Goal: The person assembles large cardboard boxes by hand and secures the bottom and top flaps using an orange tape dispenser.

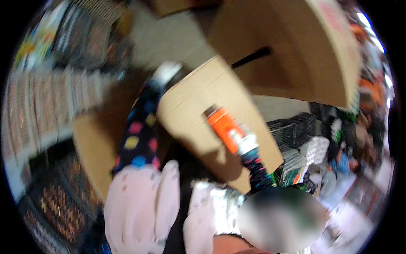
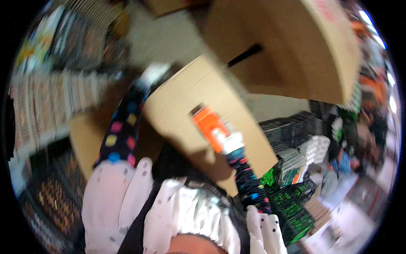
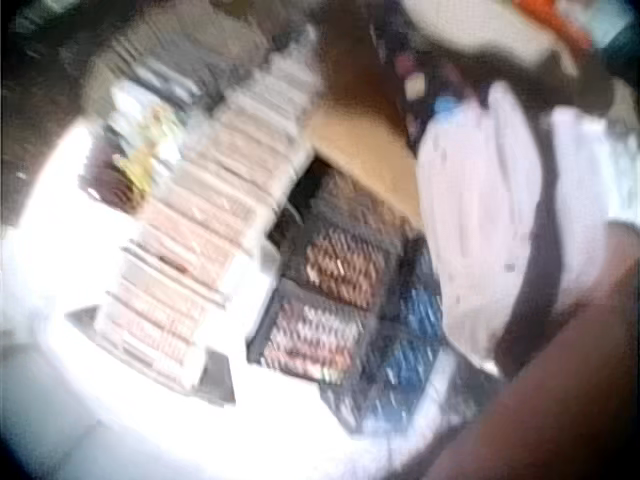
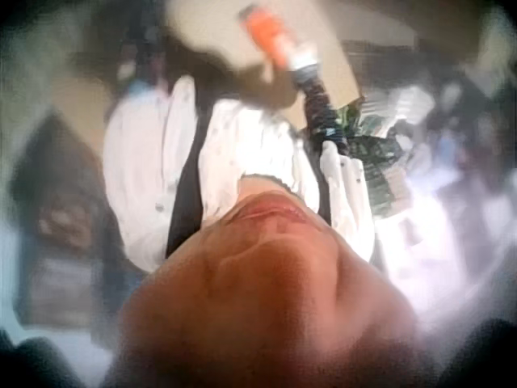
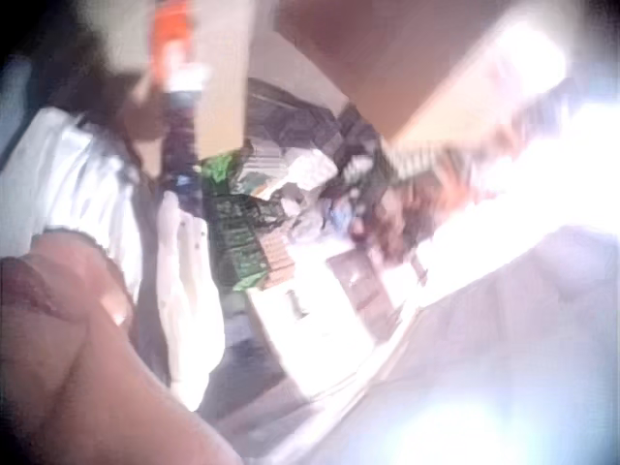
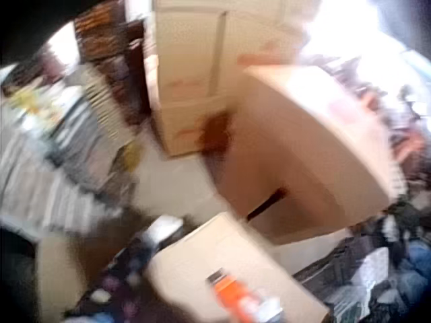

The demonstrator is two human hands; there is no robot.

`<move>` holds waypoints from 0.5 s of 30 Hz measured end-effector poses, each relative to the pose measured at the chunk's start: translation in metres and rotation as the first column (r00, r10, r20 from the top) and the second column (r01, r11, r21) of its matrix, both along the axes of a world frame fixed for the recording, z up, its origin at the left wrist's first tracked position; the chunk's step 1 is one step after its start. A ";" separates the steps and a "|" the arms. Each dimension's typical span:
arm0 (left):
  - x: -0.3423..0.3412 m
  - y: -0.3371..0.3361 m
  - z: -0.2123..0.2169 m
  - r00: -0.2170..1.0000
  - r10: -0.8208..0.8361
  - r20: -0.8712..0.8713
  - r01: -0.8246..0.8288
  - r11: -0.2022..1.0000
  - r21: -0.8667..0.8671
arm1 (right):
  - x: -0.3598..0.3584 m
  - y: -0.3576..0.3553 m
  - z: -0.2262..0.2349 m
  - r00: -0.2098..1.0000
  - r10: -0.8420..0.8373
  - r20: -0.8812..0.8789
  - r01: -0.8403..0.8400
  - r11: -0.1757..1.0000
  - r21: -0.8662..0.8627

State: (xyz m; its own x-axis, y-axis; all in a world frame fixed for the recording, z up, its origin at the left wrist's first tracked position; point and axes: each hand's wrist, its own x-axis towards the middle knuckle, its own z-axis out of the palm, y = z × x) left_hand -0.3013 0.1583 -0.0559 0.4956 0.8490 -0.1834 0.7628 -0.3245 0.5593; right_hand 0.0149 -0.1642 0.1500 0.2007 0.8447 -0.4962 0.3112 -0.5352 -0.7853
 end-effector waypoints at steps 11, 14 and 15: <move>0.022 -0.056 -0.039 0.926 0.159 -0.342 -0.376 0.460 -0.804 | 0.005 -0.019 0.004 0.976 0.149 0.160 -0.135 0.986 -0.098; 0.006 -0.034 -0.038 0.841 -0.003 -0.541 -0.373 0.720 -0.585 | -0.003 -0.001 0.004 0.977 0.157 0.145 -0.149 0.987 -0.061; -0.015 -0.018 -0.040 0.846 -0.206 -0.492 -0.152 0.791 -0.592 | -0.009 0.013 0.010 0.975 0.187 0.117 -0.180 0.982 -0.064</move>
State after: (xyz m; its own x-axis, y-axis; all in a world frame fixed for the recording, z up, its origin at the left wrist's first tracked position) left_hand -0.3164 0.1408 -0.0961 0.1960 0.4640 -0.8639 0.9806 -0.0915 0.1733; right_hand 0.0062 -0.1508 0.1595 0.1068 0.8459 -0.5226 0.4996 -0.5001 -0.7074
